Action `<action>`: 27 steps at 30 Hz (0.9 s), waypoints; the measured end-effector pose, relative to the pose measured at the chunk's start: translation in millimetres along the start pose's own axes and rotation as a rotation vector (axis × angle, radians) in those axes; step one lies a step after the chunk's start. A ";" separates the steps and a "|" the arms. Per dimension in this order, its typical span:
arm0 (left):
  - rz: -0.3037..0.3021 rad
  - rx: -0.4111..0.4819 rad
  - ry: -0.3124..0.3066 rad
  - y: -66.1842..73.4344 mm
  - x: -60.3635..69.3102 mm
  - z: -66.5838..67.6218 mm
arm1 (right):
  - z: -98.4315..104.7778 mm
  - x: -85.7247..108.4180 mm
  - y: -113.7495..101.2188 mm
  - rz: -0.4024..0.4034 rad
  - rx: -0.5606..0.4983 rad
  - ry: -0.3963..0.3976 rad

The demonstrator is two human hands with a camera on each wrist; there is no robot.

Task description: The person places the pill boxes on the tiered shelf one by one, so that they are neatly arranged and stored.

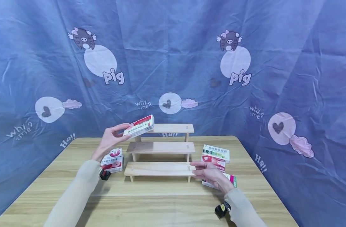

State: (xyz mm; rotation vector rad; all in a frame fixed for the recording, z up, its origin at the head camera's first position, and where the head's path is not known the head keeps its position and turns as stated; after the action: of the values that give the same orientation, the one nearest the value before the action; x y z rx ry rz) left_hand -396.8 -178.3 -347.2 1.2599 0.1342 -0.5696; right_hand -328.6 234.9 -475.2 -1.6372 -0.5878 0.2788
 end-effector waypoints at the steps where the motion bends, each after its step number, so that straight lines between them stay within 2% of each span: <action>1: -0.010 0.007 0.000 -2.6 -2.6 -2.2 | 0.1 -0.1 0.0 -0.001 -0.001 -0.006; 6: -0.016 0.028 -0.013 -1.6 -10.7 -13.9 | 1.1 0.0 1.3 0.003 -0.009 -0.036; 15: -0.002 0.011 -0.006 1.7 -23.6 -29.0 | 2.4 -1.2 1.3 0.021 0.000 -0.074; 21: -0.033 -0.068 0.000 5.8 -32.9 -37.2 | 2.0 -2.4 -0.9 0.031 0.008 -0.080; 27: -0.021 -0.106 -0.009 7.0 -40.4 -51.5 | 1.4 -1.2 1.0 0.034 0.030 -0.072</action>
State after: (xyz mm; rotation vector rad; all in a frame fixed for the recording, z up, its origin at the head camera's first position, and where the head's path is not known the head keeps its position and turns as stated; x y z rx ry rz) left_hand -417.2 -116.0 -341.5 1.1543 0.1678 -0.5790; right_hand -330.1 235.4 -476.6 -1.6150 -0.6079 0.3704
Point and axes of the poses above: each hand's wrist, its own x-axis away from the middle knuckle, its own z-axis out of the back of the hand, y = z × x, the point moved 5 cm from there along -x, towards the middle knuckle, and after that the axes turned 7 degrees about -y, right-handed, at the moved point
